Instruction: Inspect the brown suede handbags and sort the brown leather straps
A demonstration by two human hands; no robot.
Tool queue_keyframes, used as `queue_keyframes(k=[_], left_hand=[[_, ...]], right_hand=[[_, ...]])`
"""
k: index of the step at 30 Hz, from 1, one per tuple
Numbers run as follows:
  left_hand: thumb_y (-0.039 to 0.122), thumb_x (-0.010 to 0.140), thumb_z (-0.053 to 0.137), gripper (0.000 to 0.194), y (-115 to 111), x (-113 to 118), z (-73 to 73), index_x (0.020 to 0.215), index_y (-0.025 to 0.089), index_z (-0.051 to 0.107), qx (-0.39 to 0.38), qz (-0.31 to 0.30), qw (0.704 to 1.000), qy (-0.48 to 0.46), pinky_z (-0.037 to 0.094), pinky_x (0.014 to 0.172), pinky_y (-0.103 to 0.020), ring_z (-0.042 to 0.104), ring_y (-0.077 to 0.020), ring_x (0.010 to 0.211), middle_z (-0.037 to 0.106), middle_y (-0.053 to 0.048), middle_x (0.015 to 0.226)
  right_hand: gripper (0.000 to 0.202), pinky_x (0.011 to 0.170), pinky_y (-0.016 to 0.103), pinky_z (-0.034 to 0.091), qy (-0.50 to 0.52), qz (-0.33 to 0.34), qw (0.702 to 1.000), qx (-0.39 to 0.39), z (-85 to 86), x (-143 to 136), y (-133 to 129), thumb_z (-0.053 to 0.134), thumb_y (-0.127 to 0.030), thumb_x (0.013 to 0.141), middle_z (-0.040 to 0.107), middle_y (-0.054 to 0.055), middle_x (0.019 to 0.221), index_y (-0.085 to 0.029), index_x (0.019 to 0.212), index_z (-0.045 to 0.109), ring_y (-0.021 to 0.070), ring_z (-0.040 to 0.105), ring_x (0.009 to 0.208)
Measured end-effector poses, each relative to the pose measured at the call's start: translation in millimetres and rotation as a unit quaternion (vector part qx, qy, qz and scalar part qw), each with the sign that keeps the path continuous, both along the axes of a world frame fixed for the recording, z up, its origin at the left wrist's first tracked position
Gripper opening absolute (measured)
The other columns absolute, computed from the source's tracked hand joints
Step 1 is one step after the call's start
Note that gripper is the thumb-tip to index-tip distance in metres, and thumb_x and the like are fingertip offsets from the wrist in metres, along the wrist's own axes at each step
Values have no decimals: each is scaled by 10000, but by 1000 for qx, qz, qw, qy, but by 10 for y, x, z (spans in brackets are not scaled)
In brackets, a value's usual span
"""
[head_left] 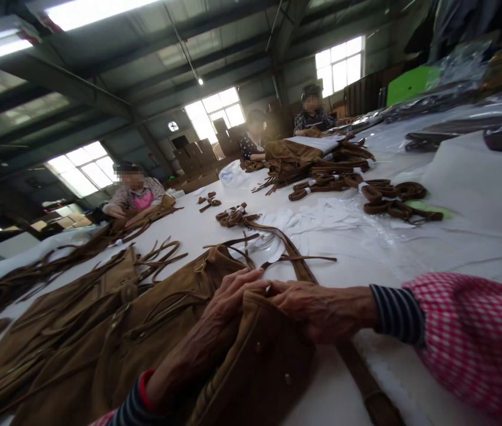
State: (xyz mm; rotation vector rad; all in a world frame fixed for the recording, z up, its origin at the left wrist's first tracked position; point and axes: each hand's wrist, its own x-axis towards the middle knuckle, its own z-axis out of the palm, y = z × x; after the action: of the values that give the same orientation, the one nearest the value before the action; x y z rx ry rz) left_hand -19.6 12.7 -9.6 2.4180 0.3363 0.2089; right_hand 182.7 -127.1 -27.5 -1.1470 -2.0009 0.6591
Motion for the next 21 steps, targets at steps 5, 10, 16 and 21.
queue_keyframes(k=[5,10,16,21], left_hand=[[443,936,625,392,61,-14,-56,1312,330,629,-11,5,1000,-25,417,1183,-511,367,-332,1484,559,-74,1488],[426,967,597,423,97,-71,-88,1385,380,540,10,-15,999,-51,378,1203,-516,340,-315,1504,569,-44,1485],[425,959,611,178,58,-61,-67,932,249,604,44,-25,993,-103,451,1106,-517,456,-361,1398,670,-96,1337],[249,971,582,112,28,-21,-75,877,232,524,79,-34,983,-161,493,1016,-423,568,-290,1253,701,-78,1233]], right_hand=[[247,872,295,551,171,61,975,-126,-98,194,175,546,-109,797,725,36,940,-173,930,744,191,674,968],[176,422,131,423,290,-66,904,-308,-256,293,270,566,-158,813,666,-5,705,-158,953,673,108,660,527],[119,357,127,378,277,-14,893,-354,-166,186,342,517,-167,853,698,27,699,-136,828,629,106,649,435],[146,349,167,376,253,-49,868,-425,-198,116,402,504,-192,870,697,39,628,-143,769,597,128,626,399]])
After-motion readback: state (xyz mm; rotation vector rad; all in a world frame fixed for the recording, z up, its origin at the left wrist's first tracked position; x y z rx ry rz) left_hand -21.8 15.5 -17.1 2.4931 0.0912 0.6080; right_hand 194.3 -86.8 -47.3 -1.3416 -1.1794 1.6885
